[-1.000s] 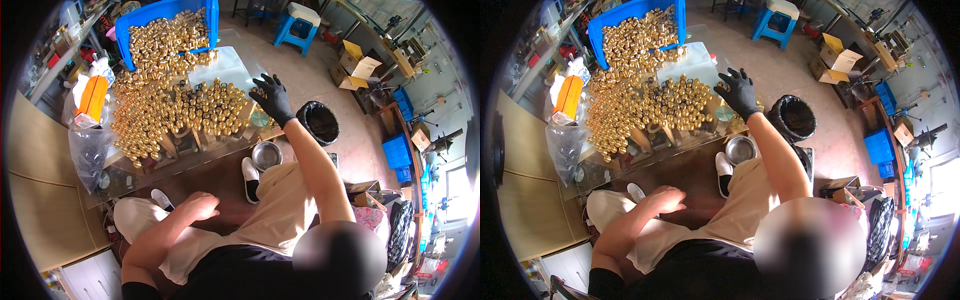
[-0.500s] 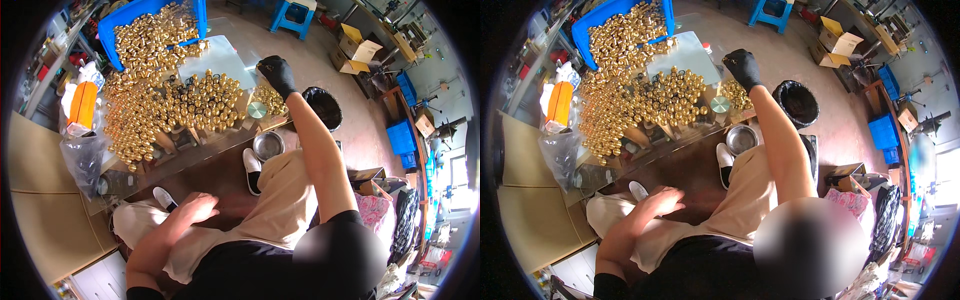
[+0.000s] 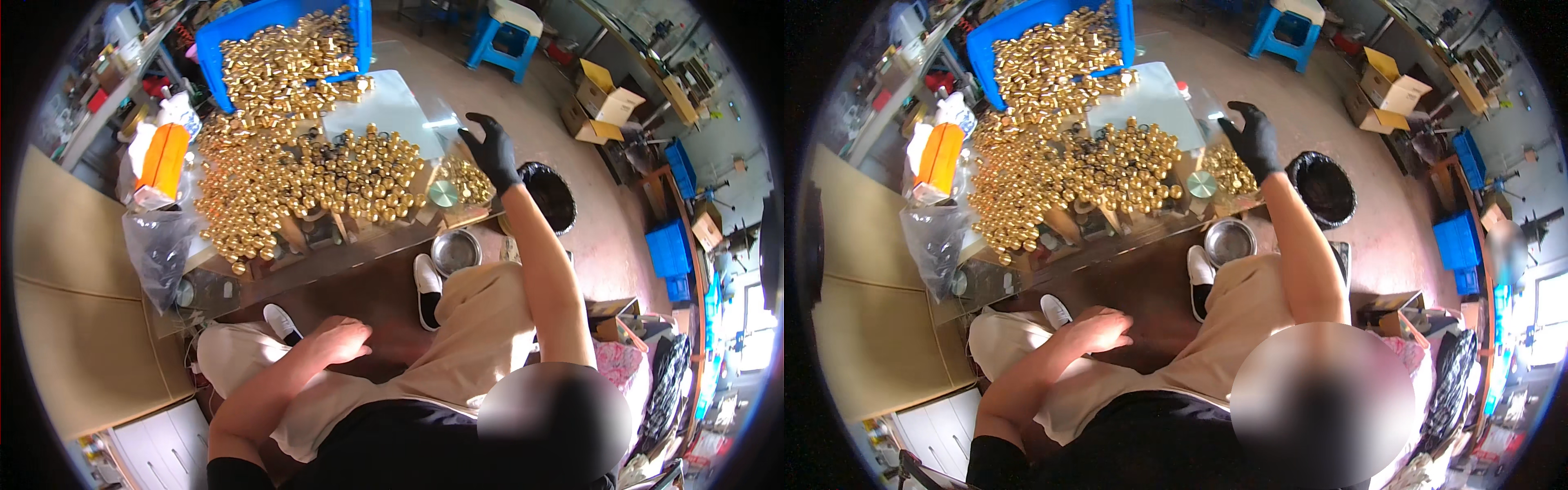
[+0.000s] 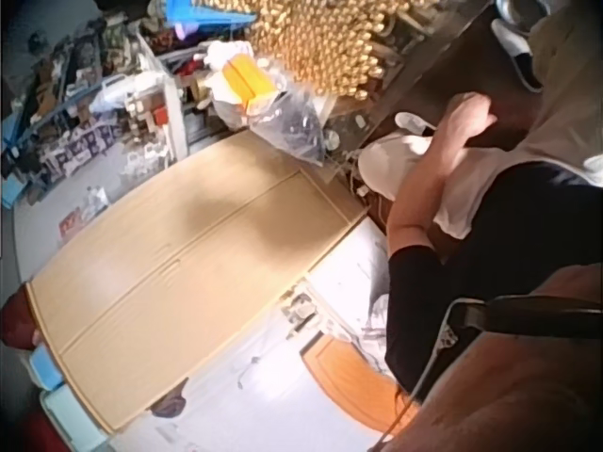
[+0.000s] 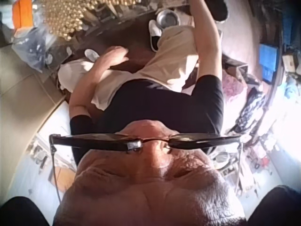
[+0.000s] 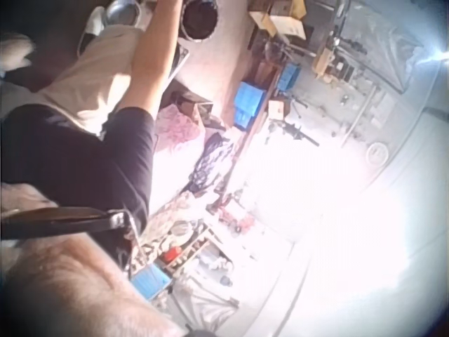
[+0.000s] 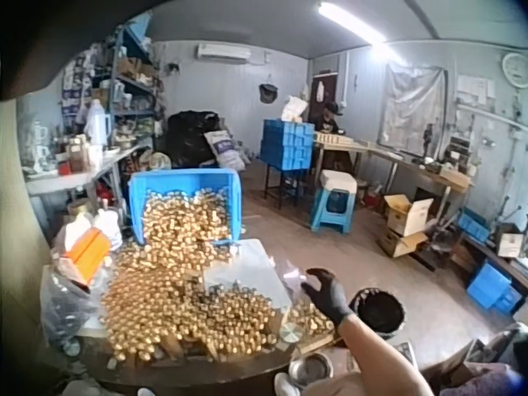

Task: The person sorts and inspects small gold-colored metal components on a glass workspace by hand.

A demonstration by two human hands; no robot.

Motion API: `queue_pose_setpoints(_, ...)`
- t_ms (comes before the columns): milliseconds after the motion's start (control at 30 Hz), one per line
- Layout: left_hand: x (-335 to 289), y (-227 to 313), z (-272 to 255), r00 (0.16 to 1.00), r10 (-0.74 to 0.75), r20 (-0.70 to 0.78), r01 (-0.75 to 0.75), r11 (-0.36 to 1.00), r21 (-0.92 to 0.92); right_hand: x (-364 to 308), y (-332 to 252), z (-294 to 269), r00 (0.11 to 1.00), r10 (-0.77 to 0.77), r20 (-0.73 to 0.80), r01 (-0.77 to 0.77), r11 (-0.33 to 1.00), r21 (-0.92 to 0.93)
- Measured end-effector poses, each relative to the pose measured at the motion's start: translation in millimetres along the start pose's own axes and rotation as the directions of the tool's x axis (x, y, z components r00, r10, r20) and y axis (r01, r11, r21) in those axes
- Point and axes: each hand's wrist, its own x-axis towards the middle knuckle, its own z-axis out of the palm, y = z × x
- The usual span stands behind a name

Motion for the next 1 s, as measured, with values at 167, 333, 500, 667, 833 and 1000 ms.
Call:
queue_pose_setpoints(167,-2,9,-10,0.965,0.12,-0.232,-0.139,0.988,-0.065,-28,-75,2,0.914,-0.283,0.29,0.272,0.959,0.077)
queue_pose_setpoints(333,-2,21,-41,0.72,0.268,-0.64,-0.348,0.937,0.001,-48,-112,11,0.814,-0.308,0.492,0.351,0.936,0.005)
queue_pose_setpoints(500,-14,17,-100,0.444,0.18,-0.878,-0.278,0.959,0.056,-38,-95,22,0.824,-0.298,0.482,0.371,0.927,-0.06)
queue_pose_setpoints(667,3,-30,-146,0.351,0.137,-0.926,-0.005,0.99,0.144,-29,-87,23,0.864,-0.2,0.462,0.263,0.962,-0.076)
queue_pose_setpoints(833,35,-77,-175,0.519,-0.044,-0.853,0.314,0.939,0.142,-23,-63,28,0.902,-0.219,0.373,0.177,0.974,0.144)
queue_pose_setpoints(1000,54,-79,-172,0.554,-0.097,-0.827,0.337,0.934,0.116,-21,-64,34,0.965,-0.095,0.243,0.026,0.962,0.273)
